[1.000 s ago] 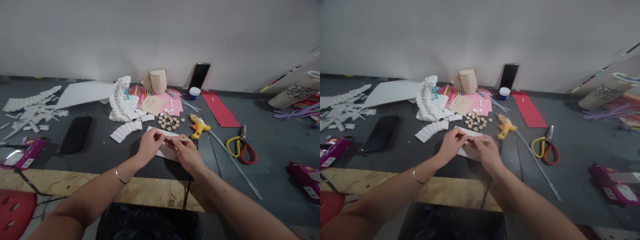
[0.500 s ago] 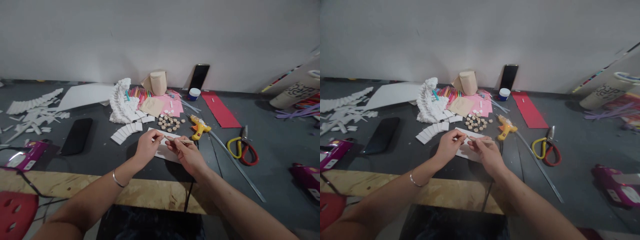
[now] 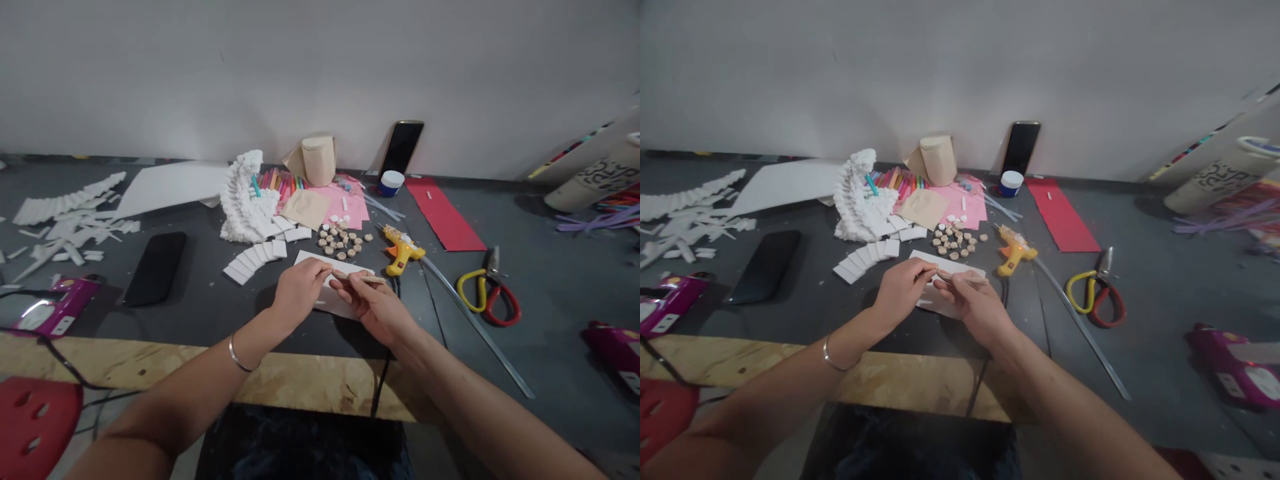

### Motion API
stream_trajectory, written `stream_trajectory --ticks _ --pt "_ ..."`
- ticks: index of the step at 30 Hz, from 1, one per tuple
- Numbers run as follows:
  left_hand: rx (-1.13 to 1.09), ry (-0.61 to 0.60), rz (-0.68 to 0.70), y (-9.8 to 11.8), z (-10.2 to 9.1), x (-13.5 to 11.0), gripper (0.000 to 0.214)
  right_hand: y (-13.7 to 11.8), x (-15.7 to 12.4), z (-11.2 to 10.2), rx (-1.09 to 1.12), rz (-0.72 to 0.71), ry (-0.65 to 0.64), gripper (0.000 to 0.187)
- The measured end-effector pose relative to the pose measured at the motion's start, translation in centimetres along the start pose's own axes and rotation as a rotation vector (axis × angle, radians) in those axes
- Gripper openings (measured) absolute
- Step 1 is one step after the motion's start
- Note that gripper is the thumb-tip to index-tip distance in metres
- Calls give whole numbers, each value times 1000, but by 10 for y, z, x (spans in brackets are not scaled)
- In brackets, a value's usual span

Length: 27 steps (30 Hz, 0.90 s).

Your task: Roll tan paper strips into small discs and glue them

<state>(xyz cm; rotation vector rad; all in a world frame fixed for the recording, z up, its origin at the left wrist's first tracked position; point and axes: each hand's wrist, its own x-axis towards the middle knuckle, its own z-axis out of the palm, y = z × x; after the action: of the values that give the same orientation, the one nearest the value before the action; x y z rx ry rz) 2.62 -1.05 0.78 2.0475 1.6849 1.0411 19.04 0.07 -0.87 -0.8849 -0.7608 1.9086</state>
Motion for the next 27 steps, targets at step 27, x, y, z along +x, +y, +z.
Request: stream_trajectory --ticks 27 --pt "-780 -156 -412 -3 -2 5 29 -14 -2 2 -38 -61 9 30"
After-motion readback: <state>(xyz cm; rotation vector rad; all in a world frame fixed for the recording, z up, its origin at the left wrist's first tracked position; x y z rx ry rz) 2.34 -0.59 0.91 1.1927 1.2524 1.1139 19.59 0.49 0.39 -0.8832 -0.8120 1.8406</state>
